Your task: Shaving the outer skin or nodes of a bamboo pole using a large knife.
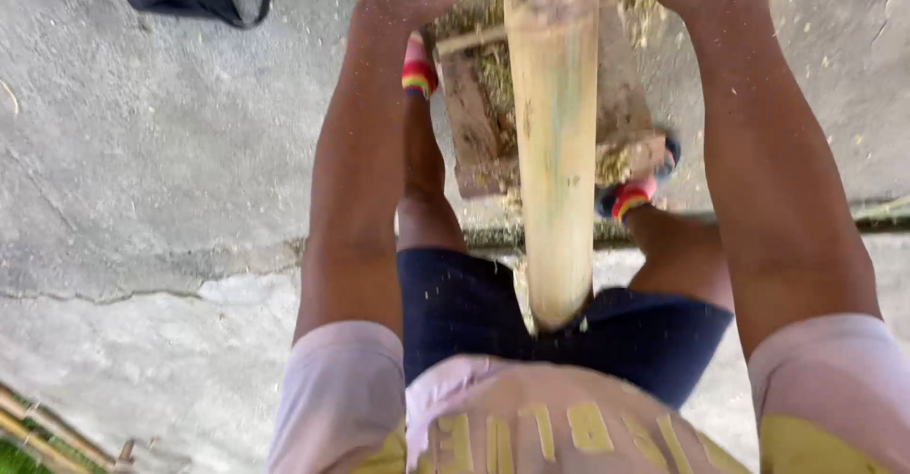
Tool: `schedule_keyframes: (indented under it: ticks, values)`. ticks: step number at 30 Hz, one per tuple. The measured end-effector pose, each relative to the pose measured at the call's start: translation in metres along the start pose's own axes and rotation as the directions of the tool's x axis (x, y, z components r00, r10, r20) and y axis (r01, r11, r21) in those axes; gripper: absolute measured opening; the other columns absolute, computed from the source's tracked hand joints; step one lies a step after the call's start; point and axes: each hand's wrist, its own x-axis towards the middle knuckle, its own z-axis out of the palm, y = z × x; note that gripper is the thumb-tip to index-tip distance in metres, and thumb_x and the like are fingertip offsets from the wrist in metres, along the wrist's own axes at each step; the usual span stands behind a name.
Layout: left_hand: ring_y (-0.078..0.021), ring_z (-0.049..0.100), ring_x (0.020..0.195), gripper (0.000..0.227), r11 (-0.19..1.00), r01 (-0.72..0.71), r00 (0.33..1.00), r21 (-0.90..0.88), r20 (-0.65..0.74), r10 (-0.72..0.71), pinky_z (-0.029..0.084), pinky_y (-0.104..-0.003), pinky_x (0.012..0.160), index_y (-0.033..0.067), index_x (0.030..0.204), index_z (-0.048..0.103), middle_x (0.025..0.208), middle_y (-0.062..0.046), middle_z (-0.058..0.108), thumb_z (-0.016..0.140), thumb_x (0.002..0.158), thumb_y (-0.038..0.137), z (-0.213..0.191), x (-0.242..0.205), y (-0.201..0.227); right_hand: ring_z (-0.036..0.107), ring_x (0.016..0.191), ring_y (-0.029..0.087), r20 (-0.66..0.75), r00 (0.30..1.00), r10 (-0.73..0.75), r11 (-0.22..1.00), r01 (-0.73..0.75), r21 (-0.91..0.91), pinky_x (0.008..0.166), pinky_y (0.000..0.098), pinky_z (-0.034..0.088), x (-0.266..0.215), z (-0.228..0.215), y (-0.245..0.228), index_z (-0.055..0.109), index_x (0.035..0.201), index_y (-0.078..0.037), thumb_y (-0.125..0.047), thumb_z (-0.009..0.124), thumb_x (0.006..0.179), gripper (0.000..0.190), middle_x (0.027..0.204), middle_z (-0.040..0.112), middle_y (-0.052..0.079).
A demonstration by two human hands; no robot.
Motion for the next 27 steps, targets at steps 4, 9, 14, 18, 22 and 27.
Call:
schedule_keyframes:
  ticks: [4, 9, 14, 18, 22, 27]
  values:
    - [-0.0262, 0.074, 0.074, 0.033, 1.000, 0.012, 0.997, -0.009, 0.076, -0.011, 0.058, -0.047, 0.063, 0.0181, 0.105, 0.075, 0.086, -0.009, 0.076, 0.075, 0.082, 0.043, -0.017, -0.087, 0.043, 0.038, 0.045, 0.005, 0.053, 0.997, 0.060, 0.989, -0.067, 0.134, 0.047, 0.0264, 0.032, -0.044, -0.006, -0.027, 0.057, 0.060, -0.025, -0.035, 0.072, 0.097, 0.041, 0.052, 0.043, -0.010]
    - [-0.0229, 0.070, 0.061, 0.028, 0.990, 0.124, 0.920, -0.067, 0.383, -0.089, 0.057, -0.045, 0.056, 0.0131, 0.091, 0.066, 0.068, -0.004, 0.070, 0.070, 0.092, 0.041, -0.005, -0.244, 0.122, 0.046, 0.051, 0.010, 0.240, 0.971, 0.019, 0.922, -0.110, 0.371, 0.051, 0.0304, 0.039, -0.177, -0.093, -0.066, 0.060, 0.067, -0.023, -0.026, 0.082, 0.082, 0.027, 0.060, 0.049, -0.005]
    - [-0.0214, 0.067, 0.057, 0.031, 0.986, -0.064, 0.983, -0.152, 0.159, 0.088, 0.056, -0.040, 0.051, 0.0127, 0.074, 0.068, 0.064, -0.005, 0.066, 0.072, 0.082, 0.042, 0.038, -0.310, 0.145, 0.059, 0.064, 0.020, 0.130, 0.989, 0.076, 0.818, -0.136, 0.559, 0.063, 0.0386, 0.048, -0.242, -0.120, -0.079, 0.062, 0.070, -0.018, -0.025, 0.079, 0.068, 0.019, 0.066, 0.056, 0.000]
    - [-0.0184, 0.068, 0.052, 0.027, 0.991, -0.041, 0.916, -0.125, 0.391, 0.087, 0.056, -0.041, 0.046, 0.0103, 0.083, 0.068, 0.065, -0.005, 0.068, 0.065, 0.095, 0.035, 0.018, -0.264, 0.133, 0.057, 0.058, 0.017, 0.095, 0.989, 0.112, 0.854, -0.144, 0.499, 0.058, 0.0350, 0.045, -0.220, -0.097, -0.073, 0.062, 0.070, -0.019, -0.023, 0.081, 0.088, 0.026, 0.063, 0.056, -0.001]
    - [-0.0325, 0.074, 0.076, 0.026, 0.995, 0.051, 0.926, -0.091, 0.377, -0.013, 0.059, -0.050, 0.067, 0.0123, 0.091, 0.072, 0.085, -0.010, 0.074, 0.071, 0.084, 0.038, -0.032, -0.179, 0.115, 0.046, 0.041, 0.009, 0.234, 0.969, 0.083, 0.862, -0.187, 0.471, 0.045, 0.0285, 0.039, -0.151, -0.051, -0.050, 0.065, 0.068, -0.020, -0.026, 0.079, 0.100, 0.036, 0.052, 0.050, -0.007]
    - [-0.0345, 0.074, 0.082, 0.026, 1.000, 0.007, 0.953, -0.025, 0.304, 0.001, 0.059, -0.052, 0.071, 0.0143, 0.096, 0.075, 0.090, -0.011, 0.075, 0.073, 0.081, 0.035, -0.052, -0.095, 0.082, 0.047, 0.044, 0.009, 0.156, 0.985, 0.076, 0.886, -0.138, 0.442, 0.046, 0.0276, 0.041, -0.077, 0.002, -0.021, 0.069, 0.067, -0.021, -0.024, 0.079, 0.097, 0.031, 0.051, 0.052, -0.008]
